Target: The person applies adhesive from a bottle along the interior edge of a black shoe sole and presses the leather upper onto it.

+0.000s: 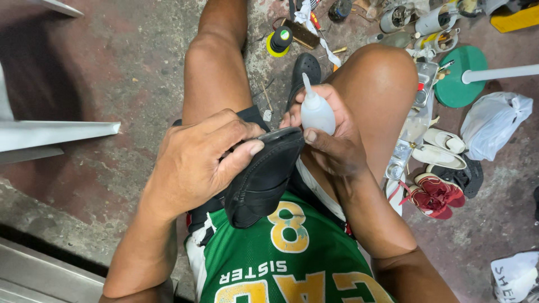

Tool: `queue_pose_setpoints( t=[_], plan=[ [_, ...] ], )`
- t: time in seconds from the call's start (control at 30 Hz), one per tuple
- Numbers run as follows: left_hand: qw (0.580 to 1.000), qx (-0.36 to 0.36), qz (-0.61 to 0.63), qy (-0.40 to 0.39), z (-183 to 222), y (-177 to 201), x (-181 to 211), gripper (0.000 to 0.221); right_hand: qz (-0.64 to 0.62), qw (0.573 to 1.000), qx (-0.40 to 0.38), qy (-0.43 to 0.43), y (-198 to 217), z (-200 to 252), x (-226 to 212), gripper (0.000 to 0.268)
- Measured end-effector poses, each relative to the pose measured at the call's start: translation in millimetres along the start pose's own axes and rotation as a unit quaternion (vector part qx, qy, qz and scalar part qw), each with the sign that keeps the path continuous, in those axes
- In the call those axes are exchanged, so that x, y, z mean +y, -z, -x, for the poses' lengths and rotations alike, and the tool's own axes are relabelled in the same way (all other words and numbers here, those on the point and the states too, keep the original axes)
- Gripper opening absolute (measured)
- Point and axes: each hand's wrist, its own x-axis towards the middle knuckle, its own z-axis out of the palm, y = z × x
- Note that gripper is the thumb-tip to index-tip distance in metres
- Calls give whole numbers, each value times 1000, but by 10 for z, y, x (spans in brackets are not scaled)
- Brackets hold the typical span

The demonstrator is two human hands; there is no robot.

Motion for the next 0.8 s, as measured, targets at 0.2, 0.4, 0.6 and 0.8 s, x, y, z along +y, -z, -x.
queue_pose_setpoints(
  t=[0.2, 0.4, 0.6, 0.8],
  plan=[
    [999, -16, -46, -21, -25, 9, 15, 20, -6, 1000, -7, -5, -4, 25, -5, 51],
    [997, -9, -74, -16, -32, -20, 48, 18, -9, 1000, -13, 1, -12, 36, -20, 49],
    [999, 12, -41, 22, 0, -110, 81, 15, -18, 1000, -9, 7, 29, 67, -35, 48],
    [947, 5, 297, 119, 120, -446, -131, 27, 0, 1000, -5, 10, 79, 93, -30, 49]
  ],
)
